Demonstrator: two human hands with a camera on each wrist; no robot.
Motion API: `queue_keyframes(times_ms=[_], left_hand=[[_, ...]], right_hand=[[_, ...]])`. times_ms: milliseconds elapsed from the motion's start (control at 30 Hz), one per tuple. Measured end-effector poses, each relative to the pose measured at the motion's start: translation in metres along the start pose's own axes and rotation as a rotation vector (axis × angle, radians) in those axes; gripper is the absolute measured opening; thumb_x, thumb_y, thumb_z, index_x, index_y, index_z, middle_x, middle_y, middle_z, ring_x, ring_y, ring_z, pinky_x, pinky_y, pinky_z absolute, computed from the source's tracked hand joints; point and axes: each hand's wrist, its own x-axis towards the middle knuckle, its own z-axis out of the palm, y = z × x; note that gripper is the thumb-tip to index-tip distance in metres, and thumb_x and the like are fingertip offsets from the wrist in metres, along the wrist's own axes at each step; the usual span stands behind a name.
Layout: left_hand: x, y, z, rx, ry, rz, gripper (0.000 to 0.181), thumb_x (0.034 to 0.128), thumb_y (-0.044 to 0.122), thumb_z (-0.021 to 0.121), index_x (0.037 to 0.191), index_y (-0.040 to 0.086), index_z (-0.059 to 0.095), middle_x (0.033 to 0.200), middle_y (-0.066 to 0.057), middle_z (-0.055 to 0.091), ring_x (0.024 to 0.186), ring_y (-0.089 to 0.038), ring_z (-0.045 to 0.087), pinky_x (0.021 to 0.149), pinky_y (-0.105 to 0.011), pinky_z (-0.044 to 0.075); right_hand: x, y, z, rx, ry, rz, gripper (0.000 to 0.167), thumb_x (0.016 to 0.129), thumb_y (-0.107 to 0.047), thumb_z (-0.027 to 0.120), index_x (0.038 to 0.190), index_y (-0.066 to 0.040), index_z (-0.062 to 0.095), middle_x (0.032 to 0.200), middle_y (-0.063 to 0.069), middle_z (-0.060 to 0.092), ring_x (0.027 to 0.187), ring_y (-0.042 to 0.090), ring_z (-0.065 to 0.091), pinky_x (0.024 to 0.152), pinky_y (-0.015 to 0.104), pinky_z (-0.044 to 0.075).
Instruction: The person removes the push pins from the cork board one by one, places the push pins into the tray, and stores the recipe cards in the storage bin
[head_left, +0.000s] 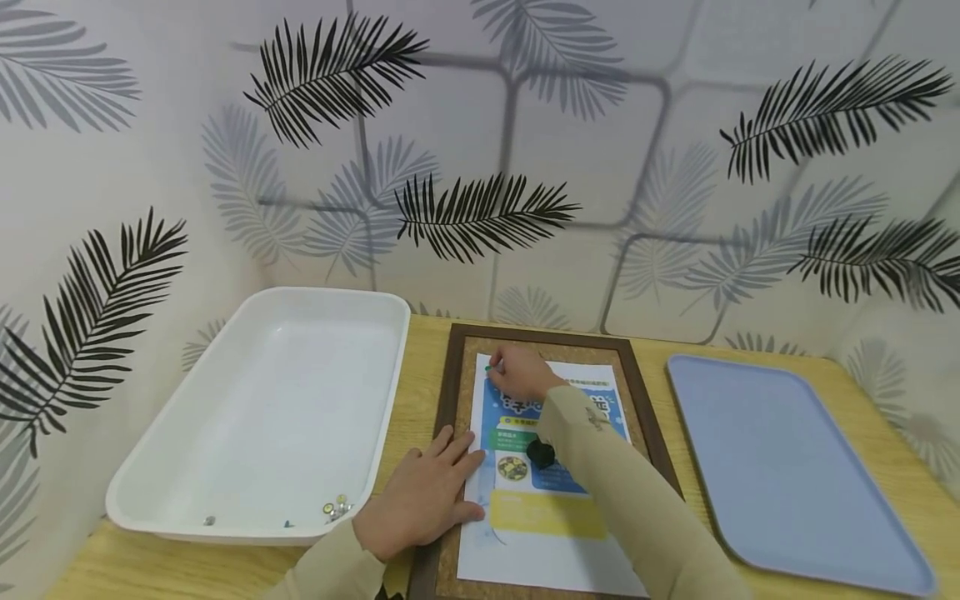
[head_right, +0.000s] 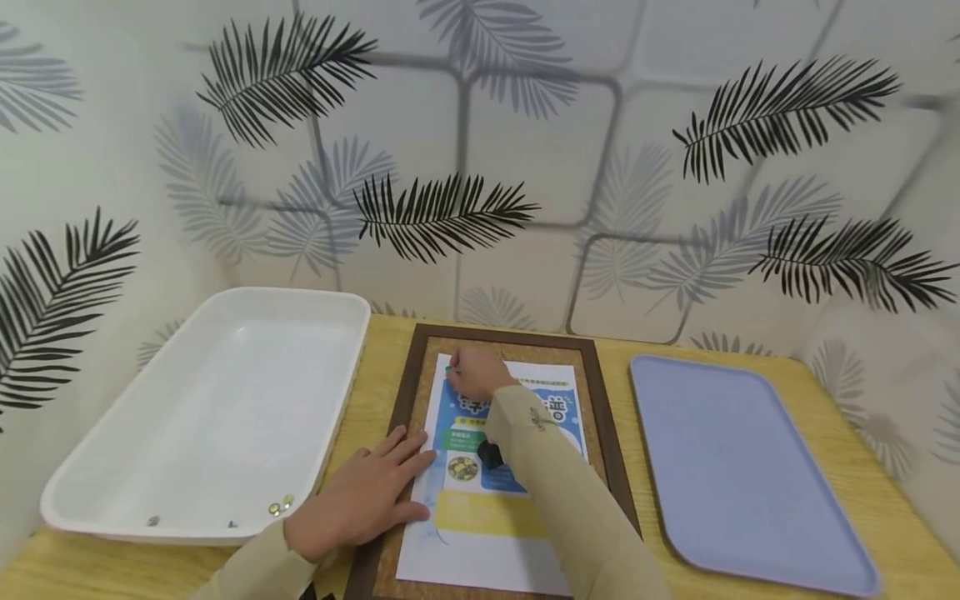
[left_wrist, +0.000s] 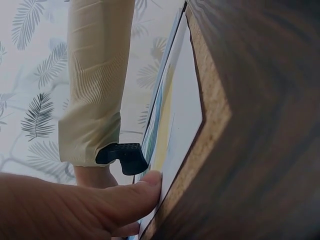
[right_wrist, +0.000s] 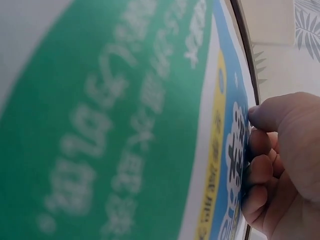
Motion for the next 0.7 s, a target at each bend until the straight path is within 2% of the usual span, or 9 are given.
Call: queue_keyframes(times_ms=[367, 700], left_hand=[[-0.0024, 0.0001, -0.0005, 0.006, 0.001, 0.007, 0.065, 0.0905, 0.052, 0.057, 0.144, 0.017, 0.046, 0.155, -0.006, 0.035, 0.143, -0.032, 0.031, 0.096, -0.052, 0.044], [-0.0018, -0.0023, 0.0026, 0.012, 0.013, 0.015, 0.065, 0.0915, 0.053, 0.056, 0.144, 0.017, 0.045, 0.155, -0.007, 0.035, 0.143, -0.032, 0.031, 0.096, -0.051, 0.045]], right_hand=[[0.0046, -0.0005, 0.0057, -0.003, 0.026, -0.007, 0.022, 0.098, -0.022, 0.054, 0.111, -0.005, 0.060, 0.091, 0.007, 0.066, 0.074, 0.016, 0.059, 0.078, 0.037, 0.050], [0.0073, -0.0038, 0.0036, 0.016, 0.009, 0.017, 0.021, 0.098, -0.020, 0.055, 0.109, -0.004, 0.061, 0.094, 0.009, 0.066, 0.078, 0.017, 0.060, 0.080, 0.037, 0.049]])
